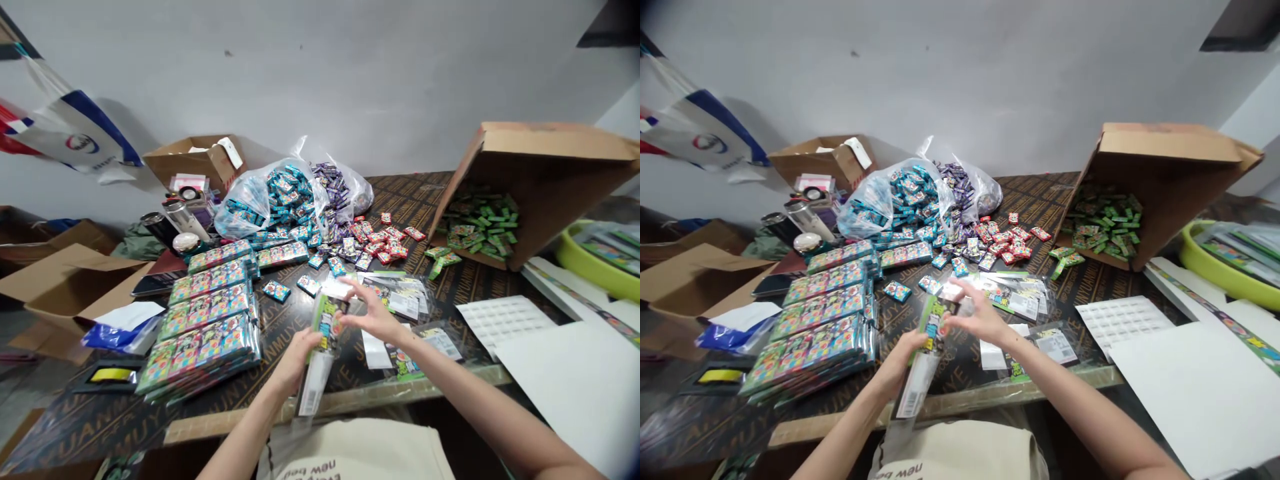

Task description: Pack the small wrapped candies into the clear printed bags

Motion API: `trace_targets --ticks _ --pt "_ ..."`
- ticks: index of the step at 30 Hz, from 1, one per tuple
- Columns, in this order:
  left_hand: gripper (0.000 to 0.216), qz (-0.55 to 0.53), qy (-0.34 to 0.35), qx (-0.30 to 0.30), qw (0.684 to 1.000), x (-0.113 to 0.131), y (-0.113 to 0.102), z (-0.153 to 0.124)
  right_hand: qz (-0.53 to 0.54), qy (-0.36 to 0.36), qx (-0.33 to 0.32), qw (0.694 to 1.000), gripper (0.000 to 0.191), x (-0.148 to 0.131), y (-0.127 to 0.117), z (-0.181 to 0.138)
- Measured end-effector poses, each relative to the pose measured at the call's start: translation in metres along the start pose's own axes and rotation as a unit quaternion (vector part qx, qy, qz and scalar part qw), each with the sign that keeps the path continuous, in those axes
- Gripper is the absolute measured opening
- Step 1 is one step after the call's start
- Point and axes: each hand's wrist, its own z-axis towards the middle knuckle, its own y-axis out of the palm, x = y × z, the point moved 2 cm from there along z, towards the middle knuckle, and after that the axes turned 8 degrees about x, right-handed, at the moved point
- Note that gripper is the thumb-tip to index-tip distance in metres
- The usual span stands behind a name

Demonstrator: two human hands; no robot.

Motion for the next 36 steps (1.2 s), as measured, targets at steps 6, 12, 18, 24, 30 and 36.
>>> trace_targets --ticks 6,12,18,24,30,36 --pt "0.032 0.013 0.01 0.013 1.0 0.003 -0.004 0.004 0.216 0.21 0.017 0.953 0.064 0.027 0.032 -0.014" --pt "0.048 0.023 0.007 -0.109 0.994 0.01 -0.006 0.0 0.06 -0.002 0.162 0.985 0.041 0.004 0.01 -0.003" --pt "0.055 0.041 0.01 -0.153 0.987 0.01 0.001 -0.001 0.001 -0.07 -0.146 0.987 0.028 -0.009 0.006 0.009" --pt "0.045 0.047 0.004 -0.121 0.992 0.003 0.005 0.002 0.0 -0.043 -0.23 0.972 0.059 -0.009 0.006 0.006" --pt "0.031 0.031 -0.019 0.008 0.999 -0.004 -0.003 0.007 0.116 0.082 0.093 0.986 0.053 0.018 0.012 -0.001" --pt "0.03 0.134 0.048 -0.003 0.99 0.002 -0.004 0.007 0.255 0.17 -0.047 0.951 0.028 0.025 0.031 -0.008"
